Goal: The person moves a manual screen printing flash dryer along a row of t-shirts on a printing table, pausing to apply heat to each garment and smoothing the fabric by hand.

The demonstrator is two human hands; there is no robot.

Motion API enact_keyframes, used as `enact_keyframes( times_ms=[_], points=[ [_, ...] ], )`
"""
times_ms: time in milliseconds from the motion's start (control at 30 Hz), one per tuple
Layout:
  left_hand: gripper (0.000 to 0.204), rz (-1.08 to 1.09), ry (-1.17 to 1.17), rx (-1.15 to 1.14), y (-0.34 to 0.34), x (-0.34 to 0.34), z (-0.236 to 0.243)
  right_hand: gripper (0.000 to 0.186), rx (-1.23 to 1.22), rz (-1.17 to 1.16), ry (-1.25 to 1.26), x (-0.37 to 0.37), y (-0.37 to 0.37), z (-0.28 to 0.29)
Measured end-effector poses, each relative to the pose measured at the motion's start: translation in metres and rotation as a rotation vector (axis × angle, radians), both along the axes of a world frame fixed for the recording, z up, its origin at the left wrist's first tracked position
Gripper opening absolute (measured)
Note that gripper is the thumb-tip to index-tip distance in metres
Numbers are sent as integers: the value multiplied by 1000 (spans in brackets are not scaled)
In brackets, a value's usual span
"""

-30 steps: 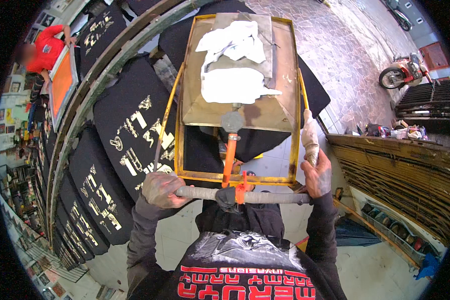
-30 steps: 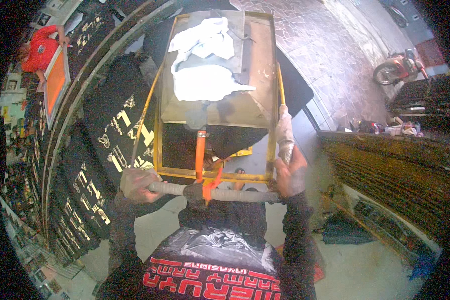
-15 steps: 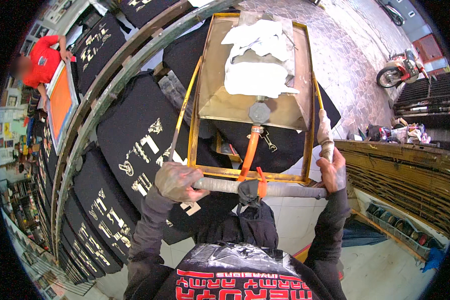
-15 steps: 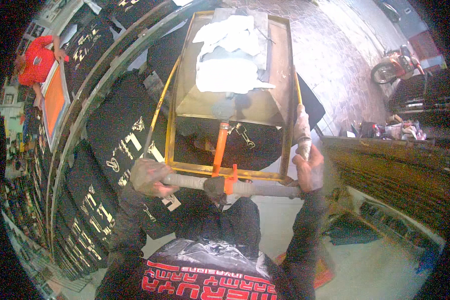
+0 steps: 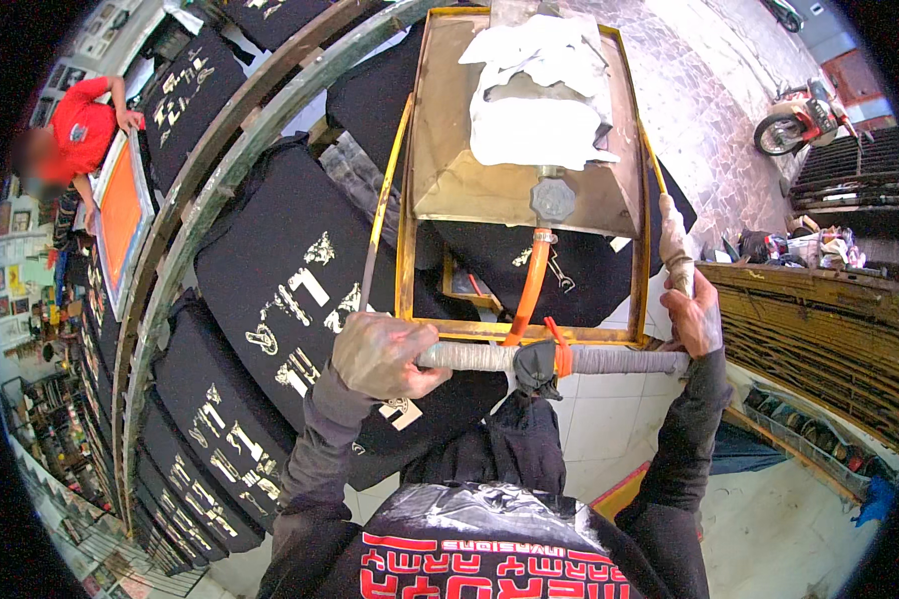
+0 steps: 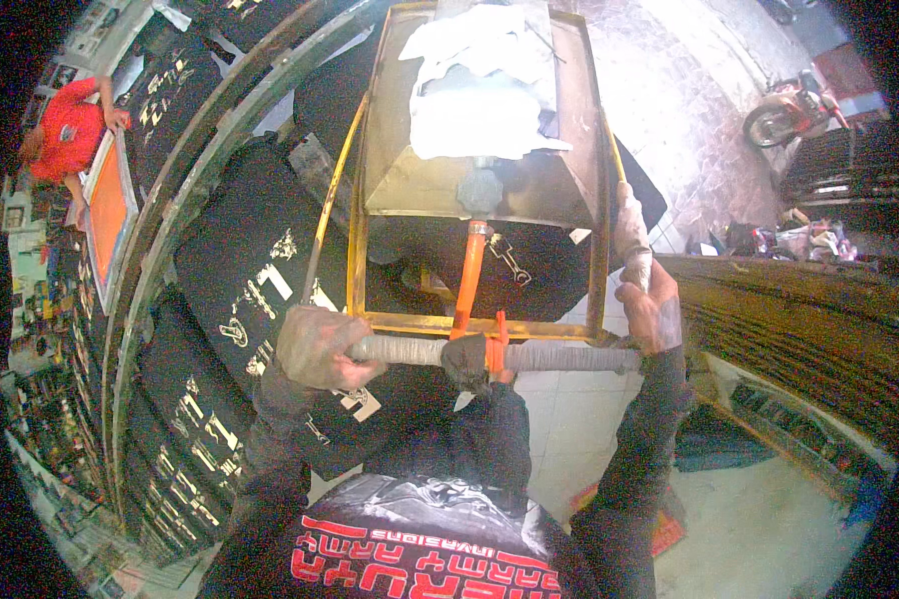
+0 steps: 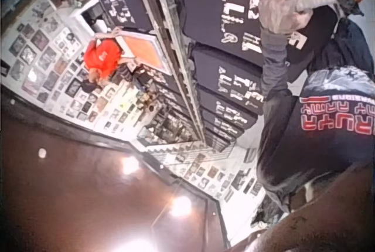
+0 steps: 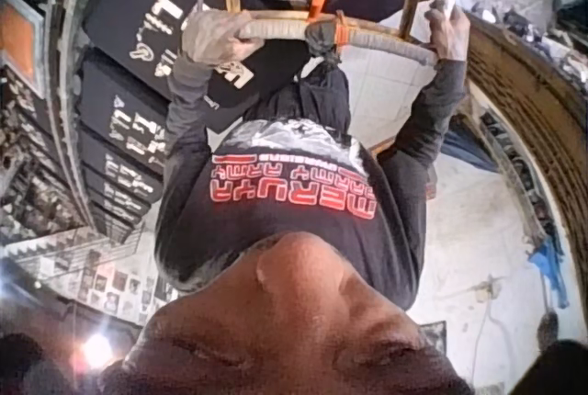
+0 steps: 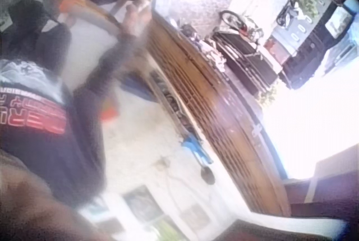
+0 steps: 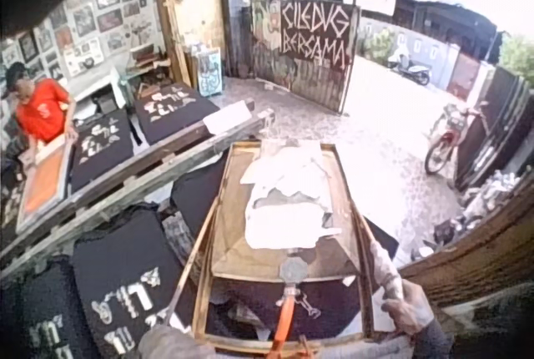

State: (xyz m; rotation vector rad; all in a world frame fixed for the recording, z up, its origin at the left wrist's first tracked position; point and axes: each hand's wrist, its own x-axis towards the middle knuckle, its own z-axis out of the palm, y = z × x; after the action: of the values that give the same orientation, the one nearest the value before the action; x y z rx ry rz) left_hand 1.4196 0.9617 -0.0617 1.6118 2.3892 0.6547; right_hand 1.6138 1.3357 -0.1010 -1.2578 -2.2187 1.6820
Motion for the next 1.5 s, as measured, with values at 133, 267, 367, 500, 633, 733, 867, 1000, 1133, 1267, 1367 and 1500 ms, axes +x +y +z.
enact_keyframes(
  times_ms=[133, 267, 367, 500, 633, 733, 867, 1000, 1133, 1267, 1367, 1500],
  points=[
    [34, 17, 45, 24, 0, 2, -1, 20, 131, 58, -51, 0, 3, -3],
    [34, 10, 47, 17, 0, 0, -8, 19, 75, 31, -54, 1, 3, -1],
    [37, -3, 57, 81, -6, -2, -15, 19, 68, 6, -65, 0, 0, -5],
    [41, -24, 98, 119, -5, -6, -13, 19, 54, -25, -18, 0, 0, -8],
    [43, -57, 122, 134, -11, -15, -14, 22, 82, -27, -31, -3, -11, -4],
    [42, -76, 101, 144, -16, -27, -16, 26, 80, -41, -59, -9, -23, 3],
    [42, -83, 102, 156, -23, -40, -12, 25, 61, -87, -54, -15, -34, -1],
    [42, -106, 115, 160, -23, -61, -10, 18, 67, -95, 21, -22, -42, -5],
    [33, -86, 130, 127, -26, -78, -6, 15, 94, -112, 18, -29, -47, -11],
    [33, -132, 157, 93, -31, -93, -12, 15, 47, -120, 17, -39, -60, -1],
    [40, -171, 156, 131, -33, -101, -13, 15, 37, -166, -44, -41, -66, 2],
    [40, -214, 174, 123, -37, -116, -14, 15, 30, -164, -16, -41, -63, -14]
  ],
)
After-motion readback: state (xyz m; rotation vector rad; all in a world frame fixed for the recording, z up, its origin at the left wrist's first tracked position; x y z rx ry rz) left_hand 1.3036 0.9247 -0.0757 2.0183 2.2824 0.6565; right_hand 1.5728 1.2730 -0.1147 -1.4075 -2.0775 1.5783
